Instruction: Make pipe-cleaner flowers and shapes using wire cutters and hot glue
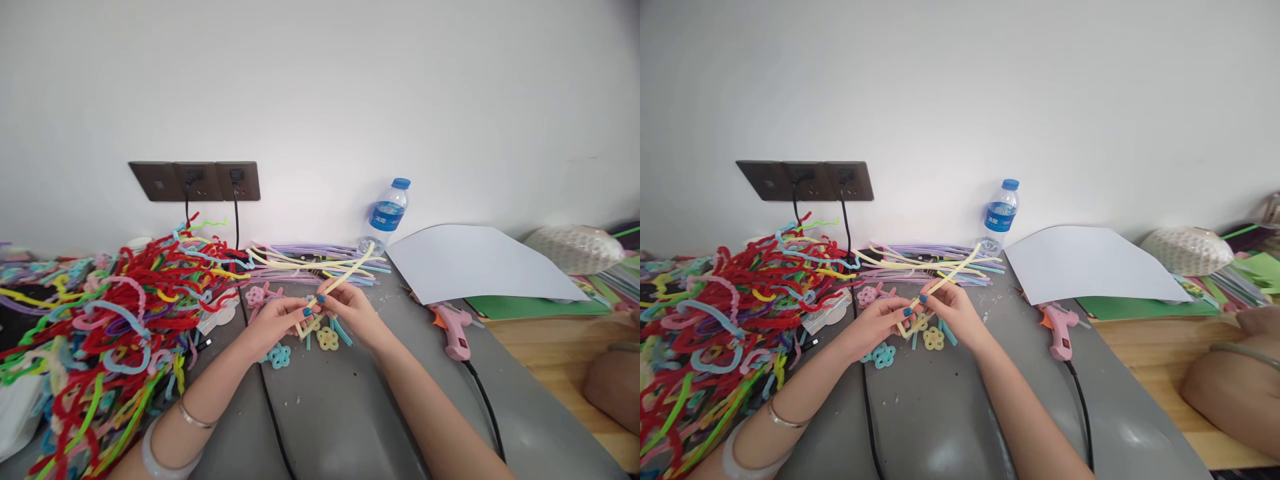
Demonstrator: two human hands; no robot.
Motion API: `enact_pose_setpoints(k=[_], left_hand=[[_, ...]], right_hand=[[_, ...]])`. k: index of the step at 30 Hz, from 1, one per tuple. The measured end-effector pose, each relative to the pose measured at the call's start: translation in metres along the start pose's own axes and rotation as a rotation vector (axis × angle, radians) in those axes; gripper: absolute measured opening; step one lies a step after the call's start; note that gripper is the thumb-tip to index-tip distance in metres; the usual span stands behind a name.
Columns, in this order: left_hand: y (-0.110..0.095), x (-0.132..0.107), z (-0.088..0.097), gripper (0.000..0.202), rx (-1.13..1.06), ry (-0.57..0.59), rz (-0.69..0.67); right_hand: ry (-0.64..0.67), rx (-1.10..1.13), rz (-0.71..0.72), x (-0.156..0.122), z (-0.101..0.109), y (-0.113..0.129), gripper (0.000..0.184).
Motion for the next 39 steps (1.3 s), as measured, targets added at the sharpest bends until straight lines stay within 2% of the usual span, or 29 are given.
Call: enact_pose_setpoints(k=[3, 7, 10, 17, 23, 27, 34, 39], left_hand=[[-0.008, -0.002, 0.007, 0.032, 0.118, -0.093, -0.04], [-0.024, -0.007, 0.012, 0.025, 0.209, -0.181, -0.157], [-0.03, -0.007, 0.007, 0.021, 0.255, -0.162, -0.188], [-0.028, -0.005, -0.006, 0.014, 0.439, -0.08, -0.19], [-0.032, -0.005, -0.013, 0.016, 0.569, -0.013, -0.225], [-0.037, -0.009, -0.015, 0.015, 0.714, -0.052, -0.297], [-0.051, -0.025, -0.031, 0.018, 1.217, -0.189, -0.524], [-0.052, -0.027, -0.035, 0.018, 1.345, -0.192, -0.568]], right_hand=[[-0.122, -0.004, 0.03, -0.004, 0.013, 0.004, 0.033], [-0.107, 0.063, 0.044, -0.005, 0.014, 0.006, 0.033], [-0.08, 0.063, 0.014, -0.003, 0.009, 0.0, 0.033], [-0.039, 0.066, -0.001, 0.003, -0.006, -0.01, 0.034], [-0.004, 0.039, -0.008, 0.003, -0.013, -0.005, 0.032], [-0.009, 0.116, -0.017, 0.002, -0.015, -0.007, 0.028], [-0.047, 0.262, -0.073, 0.001, -0.016, -0.015, 0.024], [-0.09, 0.274, -0.056, 0.001, -0.01, -0.016, 0.028]])
Point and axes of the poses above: each hand's wrist, its own x-axis towards the middle knuckle, its own z-axis out of the back of the hand, y = z × x, the point moved 8 cm from there along x, towards the middle knuckle, and after that the axes turned 15 degrees about y, right-handed, at the moved point
